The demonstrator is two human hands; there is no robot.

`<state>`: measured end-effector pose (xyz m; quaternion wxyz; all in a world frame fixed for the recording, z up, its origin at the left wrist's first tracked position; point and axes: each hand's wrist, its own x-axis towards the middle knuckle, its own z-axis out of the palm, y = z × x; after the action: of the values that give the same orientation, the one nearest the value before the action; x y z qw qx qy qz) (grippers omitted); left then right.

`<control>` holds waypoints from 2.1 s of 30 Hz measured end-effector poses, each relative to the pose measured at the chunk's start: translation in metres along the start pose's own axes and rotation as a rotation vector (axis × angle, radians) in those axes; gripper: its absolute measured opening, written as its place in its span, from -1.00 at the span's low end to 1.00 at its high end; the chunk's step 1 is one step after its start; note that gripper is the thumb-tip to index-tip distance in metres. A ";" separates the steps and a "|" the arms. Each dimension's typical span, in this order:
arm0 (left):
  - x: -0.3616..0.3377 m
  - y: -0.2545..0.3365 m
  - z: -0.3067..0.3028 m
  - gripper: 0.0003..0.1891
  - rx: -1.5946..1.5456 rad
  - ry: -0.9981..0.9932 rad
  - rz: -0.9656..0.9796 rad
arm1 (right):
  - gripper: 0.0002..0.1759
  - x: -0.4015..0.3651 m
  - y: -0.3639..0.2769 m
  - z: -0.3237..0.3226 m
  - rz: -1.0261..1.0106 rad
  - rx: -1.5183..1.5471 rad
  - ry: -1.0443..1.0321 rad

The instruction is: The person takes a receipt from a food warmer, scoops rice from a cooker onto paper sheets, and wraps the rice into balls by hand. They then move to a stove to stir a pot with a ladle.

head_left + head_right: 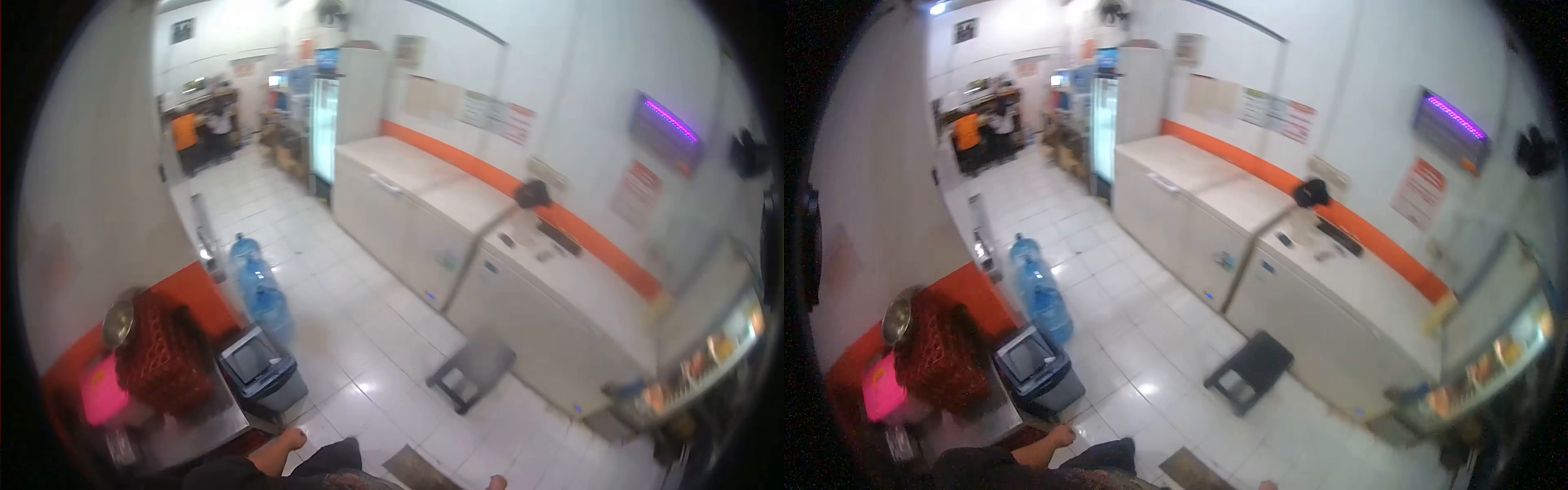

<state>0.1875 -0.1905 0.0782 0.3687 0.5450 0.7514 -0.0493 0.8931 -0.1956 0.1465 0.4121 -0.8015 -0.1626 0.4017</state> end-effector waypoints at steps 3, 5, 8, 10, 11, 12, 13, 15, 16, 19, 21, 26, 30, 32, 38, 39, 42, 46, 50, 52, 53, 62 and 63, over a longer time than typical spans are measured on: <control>0.007 -0.014 0.004 -0.58 0.092 -0.194 -0.068 | -0.29 0.092 -0.089 0.080 -0.104 -0.028 -0.049; 0.024 -0.025 -0.005 -0.58 0.111 -0.289 -0.090 | -0.28 0.138 -0.131 0.139 -0.151 -0.035 -0.065; 0.069 -0.022 -0.043 -0.57 0.038 -0.293 -0.133 | -0.30 0.178 -0.196 0.231 -0.166 -0.062 -0.119; 0.111 -0.023 -0.065 -0.56 -0.015 -0.253 -0.130 | -0.36 0.163 -0.253 0.302 -0.135 -0.110 -0.195; 0.135 -0.022 -0.077 -0.56 -0.039 -0.220 -0.123 | -0.39 0.158 -0.276 0.337 -0.134 -0.132 -0.237; 0.164 -0.019 -0.091 -0.56 -0.066 -0.182 -0.109 | -0.42 0.155 -0.296 0.373 -0.134 -0.152 -0.278; 0.189 -0.011 -0.110 -0.56 -0.092 -0.126 -0.092 | -0.45 0.153 -0.313 0.408 -0.128 -0.172 -0.326; 0.256 -0.002 -0.153 -0.55 -0.169 0.030 -0.056 | -0.51 0.148 -0.345 0.476 -0.115 -0.216 -0.410; 0.295 0.003 -0.179 -0.55 -0.260 0.128 -0.048 | -0.54 0.148 -0.358 0.508 -0.107 -0.236 -0.450; 0.404 0.026 -0.286 -0.54 -0.753 0.227 0.005 | -0.62 0.161 -0.394 0.610 -0.077 -0.295 -0.558; 0.469 0.049 -0.401 -0.59 -0.547 0.384 0.153 | -0.67 0.178 -0.417 0.673 -0.051 -0.340 -0.616; 0.460 0.184 -0.808 -0.55 -0.425 0.551 0.321 | -0.75 0.252 -0.496 0.799 -0.019 -0.519 -0.714; 0.443 0.266 -1.012 -0.77 0.066 0.919 0.888 | -0.76 0.338 -0.590 0.899 -0.103 -0.605 -0.822; 0.452 0.320 -1.097 -0.80 0.429 0.882 0.973 | -0.73 0.400 -0.652 0.998 -0.183 -0.484 -1.107; 0.528 0.338 -1.196 -0.84 0.523 0.990 0.976 | -0.36 0.210 -0.778 1.313 -0.328 -0.556 -1.102; 0.540 0.324 -1.204 -0.84 0.506 1.004 0.969 | -0.37 0.186 -0.783 1.352 -0.356 -0.580 -1.144; 0.577 0.282 -1.244 -0.86 0.461 1.053 0.961 | -0.40 0.129 -0.784 1.446 -0.364 -0.638 -1.208; 0.637 0.237 -1.309 -0.88 0.469 1.056 0.962 | -0.44 0.088 -0.785 1.535 -0.299 -0.719 -1.239; 0.708 0.186 -1.388 -0.90 0.470 1.070 0.957 | -0.47 0.096 -0.818 1.620 -0.298 -0.752 -1.171; 0.753 0.159 -1.435 -0.90 0.490 1.060 0.927 | -0.48 0.111 -0.832 1.668 -0.279 -0.751 -1.129; 0.774 0.143 -1.458 -0.90 0.502 1.059 0.900 | -0.49 0.123 -0.838 1.692 -0.258 -0.765 -1.103; 0.964 -0.225 -1.336 -0.70 -0.612 1.123 0.202 | -0.53 0.138 -0.894 1.938 -0.249 -1.054 -1.130; 0.994 -0.279 -1.277 -0.68 -0.706 1.139 -0.018 | -0.54 0.117 -0.903 1.975 -0.311 -1.087 -1.180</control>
<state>-0.8232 1.0833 0.3068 0.0702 0.3264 0.8042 0.4917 -0.5068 1.4687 0.1344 -0.1363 -0.5144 -0.6343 0.5608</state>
